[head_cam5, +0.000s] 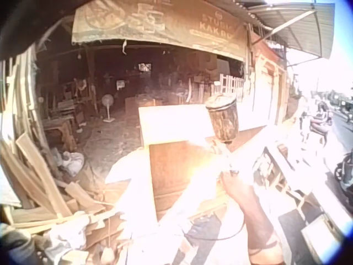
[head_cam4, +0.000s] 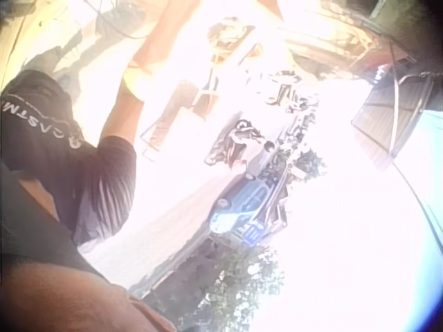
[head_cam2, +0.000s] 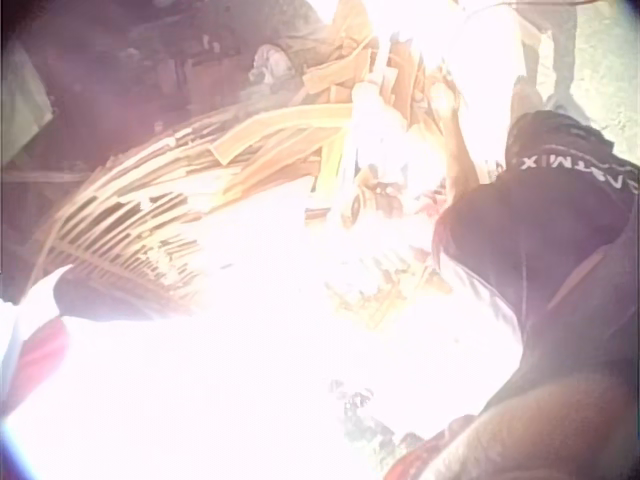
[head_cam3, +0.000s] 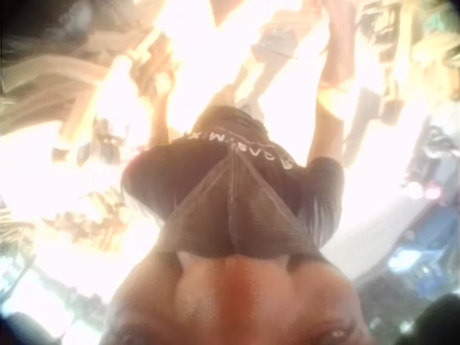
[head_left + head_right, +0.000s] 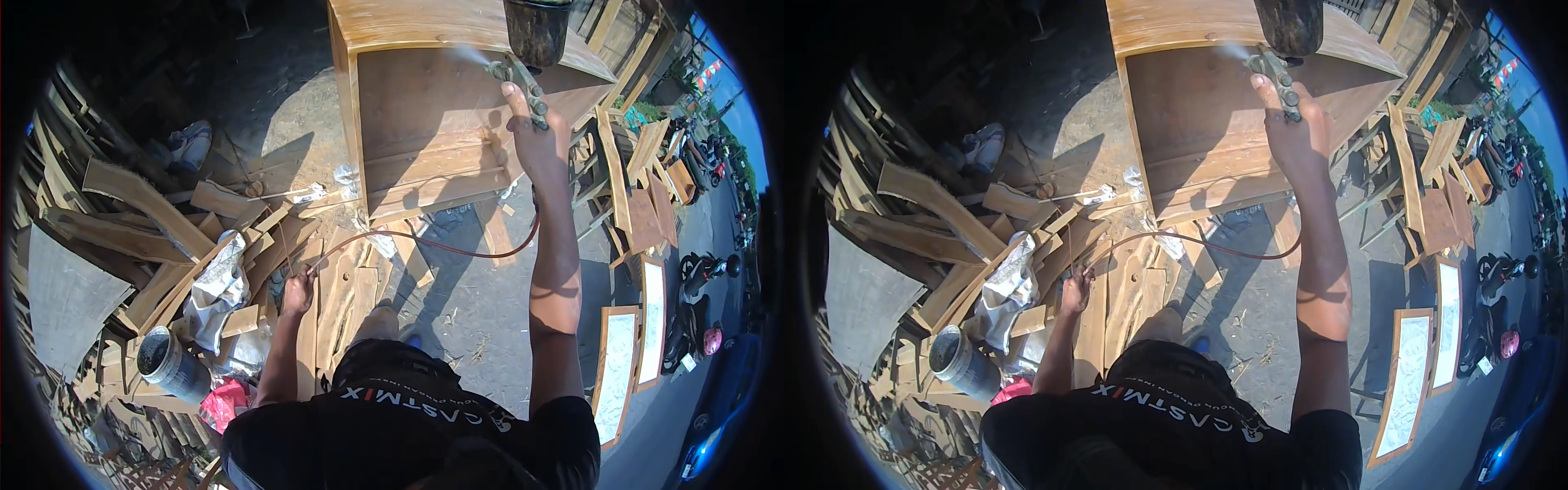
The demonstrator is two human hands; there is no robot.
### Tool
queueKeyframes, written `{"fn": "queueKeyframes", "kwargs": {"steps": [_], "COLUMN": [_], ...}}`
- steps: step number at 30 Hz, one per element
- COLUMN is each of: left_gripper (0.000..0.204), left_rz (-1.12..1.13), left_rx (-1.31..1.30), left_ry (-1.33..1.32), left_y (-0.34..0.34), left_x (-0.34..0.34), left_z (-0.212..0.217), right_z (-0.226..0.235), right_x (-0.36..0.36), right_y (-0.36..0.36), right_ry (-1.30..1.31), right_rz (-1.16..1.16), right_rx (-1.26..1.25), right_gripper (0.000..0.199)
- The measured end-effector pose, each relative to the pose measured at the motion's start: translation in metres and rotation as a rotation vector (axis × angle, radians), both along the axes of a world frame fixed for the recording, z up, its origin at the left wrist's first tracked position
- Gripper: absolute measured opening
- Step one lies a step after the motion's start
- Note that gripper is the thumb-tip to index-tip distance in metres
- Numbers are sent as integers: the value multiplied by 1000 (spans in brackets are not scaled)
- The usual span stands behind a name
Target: The person applies a clear coating to a wooden cabinet using a pneumatic spray gun, covering all external surfaces and the interior shelves.
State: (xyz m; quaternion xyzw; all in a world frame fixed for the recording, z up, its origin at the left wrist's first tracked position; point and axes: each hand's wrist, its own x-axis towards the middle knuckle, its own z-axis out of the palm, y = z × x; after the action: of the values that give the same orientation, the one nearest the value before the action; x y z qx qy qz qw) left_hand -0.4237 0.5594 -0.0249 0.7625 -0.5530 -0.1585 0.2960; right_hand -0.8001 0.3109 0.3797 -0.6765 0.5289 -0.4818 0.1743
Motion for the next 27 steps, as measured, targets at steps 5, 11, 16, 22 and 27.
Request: {"fn": "queueKeyframes", "kwargs": {"steps": [5,11,16,22,27], "left_gripper": [15,17,43,36,27], "left_rz": [144,73,67,97,152], "left_rx": [-232,-266,545,131,-474], "left_ry": [41,163,-292,182,541], "left_y": [-36,-93,-147,-239,-286], "left_x": [-8,-11,-44,-13,9], "left_z": [72,69,-10,-8,39], "right_z": [3,16,29,26,22], "right_x": [42,100,84,61,32], "right_y": [8,28,39,47,51], "right_ry": [-21,-60,-142,-136,-98], "right_rz": [219,371,274,124,11], "right_rx": [31,19,186,150,114], "right_gripper": [47,48,45,45,52]}}
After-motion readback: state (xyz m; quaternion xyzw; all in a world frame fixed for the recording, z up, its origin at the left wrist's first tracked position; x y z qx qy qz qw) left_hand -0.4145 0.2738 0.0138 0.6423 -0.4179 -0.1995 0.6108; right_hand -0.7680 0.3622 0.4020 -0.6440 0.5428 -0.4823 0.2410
